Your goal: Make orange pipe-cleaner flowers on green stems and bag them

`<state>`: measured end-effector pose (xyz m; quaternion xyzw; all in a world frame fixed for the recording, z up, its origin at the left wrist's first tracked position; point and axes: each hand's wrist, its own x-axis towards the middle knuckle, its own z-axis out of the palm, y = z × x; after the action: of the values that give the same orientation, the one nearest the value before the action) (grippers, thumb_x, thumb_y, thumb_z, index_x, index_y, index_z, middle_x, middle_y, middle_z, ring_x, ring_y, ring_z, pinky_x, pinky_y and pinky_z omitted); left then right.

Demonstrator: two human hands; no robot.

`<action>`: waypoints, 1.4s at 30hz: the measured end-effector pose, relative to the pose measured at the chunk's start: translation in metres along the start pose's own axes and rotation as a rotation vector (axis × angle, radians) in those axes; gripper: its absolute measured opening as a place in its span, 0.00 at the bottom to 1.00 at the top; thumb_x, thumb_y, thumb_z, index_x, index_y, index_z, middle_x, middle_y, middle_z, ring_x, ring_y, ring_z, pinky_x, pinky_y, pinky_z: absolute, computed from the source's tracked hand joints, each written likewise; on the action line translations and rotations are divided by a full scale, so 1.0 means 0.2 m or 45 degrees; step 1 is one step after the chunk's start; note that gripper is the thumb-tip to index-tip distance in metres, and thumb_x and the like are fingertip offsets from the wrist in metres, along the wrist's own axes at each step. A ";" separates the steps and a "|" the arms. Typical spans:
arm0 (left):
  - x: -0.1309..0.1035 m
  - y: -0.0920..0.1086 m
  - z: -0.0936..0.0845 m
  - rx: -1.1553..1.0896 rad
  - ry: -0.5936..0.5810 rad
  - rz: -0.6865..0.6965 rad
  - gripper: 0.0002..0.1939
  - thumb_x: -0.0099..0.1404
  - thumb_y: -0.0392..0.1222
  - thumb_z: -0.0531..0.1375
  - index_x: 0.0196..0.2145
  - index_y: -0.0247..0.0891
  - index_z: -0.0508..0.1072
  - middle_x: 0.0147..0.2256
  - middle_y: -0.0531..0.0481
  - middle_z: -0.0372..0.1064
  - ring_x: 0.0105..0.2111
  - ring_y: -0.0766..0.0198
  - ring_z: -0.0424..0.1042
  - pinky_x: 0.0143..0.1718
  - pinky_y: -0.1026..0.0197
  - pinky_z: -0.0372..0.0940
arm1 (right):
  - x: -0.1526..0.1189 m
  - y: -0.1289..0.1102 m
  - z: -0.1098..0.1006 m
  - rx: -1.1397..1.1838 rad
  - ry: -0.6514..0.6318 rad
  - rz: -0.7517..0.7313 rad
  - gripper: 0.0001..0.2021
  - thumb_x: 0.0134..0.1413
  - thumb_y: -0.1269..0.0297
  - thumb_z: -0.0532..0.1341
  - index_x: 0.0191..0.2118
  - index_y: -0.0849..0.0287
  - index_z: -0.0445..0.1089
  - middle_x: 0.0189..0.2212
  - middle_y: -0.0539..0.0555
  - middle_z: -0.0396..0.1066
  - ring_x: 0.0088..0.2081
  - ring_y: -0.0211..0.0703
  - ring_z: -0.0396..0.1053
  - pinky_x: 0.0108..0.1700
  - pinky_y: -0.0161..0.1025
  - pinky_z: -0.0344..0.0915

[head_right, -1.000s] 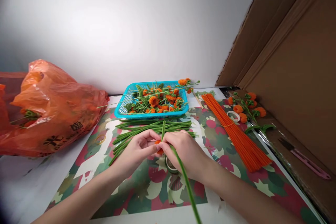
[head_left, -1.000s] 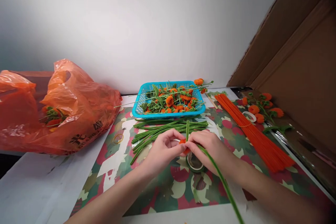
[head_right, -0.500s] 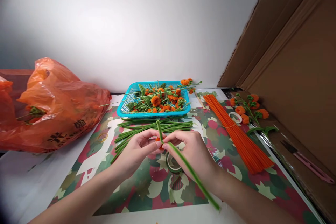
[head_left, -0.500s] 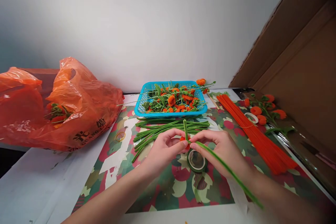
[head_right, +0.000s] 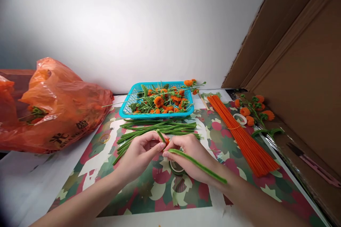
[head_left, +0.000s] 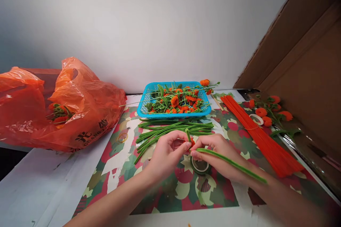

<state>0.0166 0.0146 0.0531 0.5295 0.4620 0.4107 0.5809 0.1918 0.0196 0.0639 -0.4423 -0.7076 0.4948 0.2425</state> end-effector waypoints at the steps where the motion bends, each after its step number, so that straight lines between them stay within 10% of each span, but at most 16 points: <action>1: 0.00 0.00 0.00 0.011 -0.001 0.013 0.07 0.59 0.39 0.61 0.27 0.34 0.69 0.29 0.51 0.67 0.24 0.71 0.62 0.24 0.69 0.59 | 0.00 0.00 0.00 0.011 0.001 0.008 0.11 0.57 0.62 0.59 0.26 0.59 0.70 0.22 0.47 0.68 0.26 0.34 0.62 0.27 0.32 0.57; 26: 0.00 0.00 0.03 -0.110 -0.129 -0.114 0.03 0.53 0.35 0.62 0.24 0.34 0.74 0.26 0.51 0.66 0.26 0.69 0.65 0.27 0.68 0.61 | 0.04 0.06 0.00 0.212 -0.068 0.174 0.09 0.44 0.67 0.64 0.19 0.61 0.64 0.18 0.46 0.62 0.22 0.33 0.59 0.23 0.30 0.56; 42: -0.01 0.01 0.02 -0.209 0.113 -0.062 0.10 0.58 0.46 0.63 0.32 0.36 0.74 0.35 0.48 0.73 0.35 0.60 0.72 0.37 0.60 0.70 | 0.02 0.02 0.08 -0.428 0.518 -0.335 0.06 0.47 0.73 0.61 0.23 0.58 0.68 0.18 0.47 0.67 0.22 0.36 0.63 0.31 0.36 0.57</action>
<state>0.0205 0.0113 0.0546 0.4501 0.4649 0.4558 0.6111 0.1790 0.0165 0.0548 -0.4707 -0.7678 0.2363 0.3648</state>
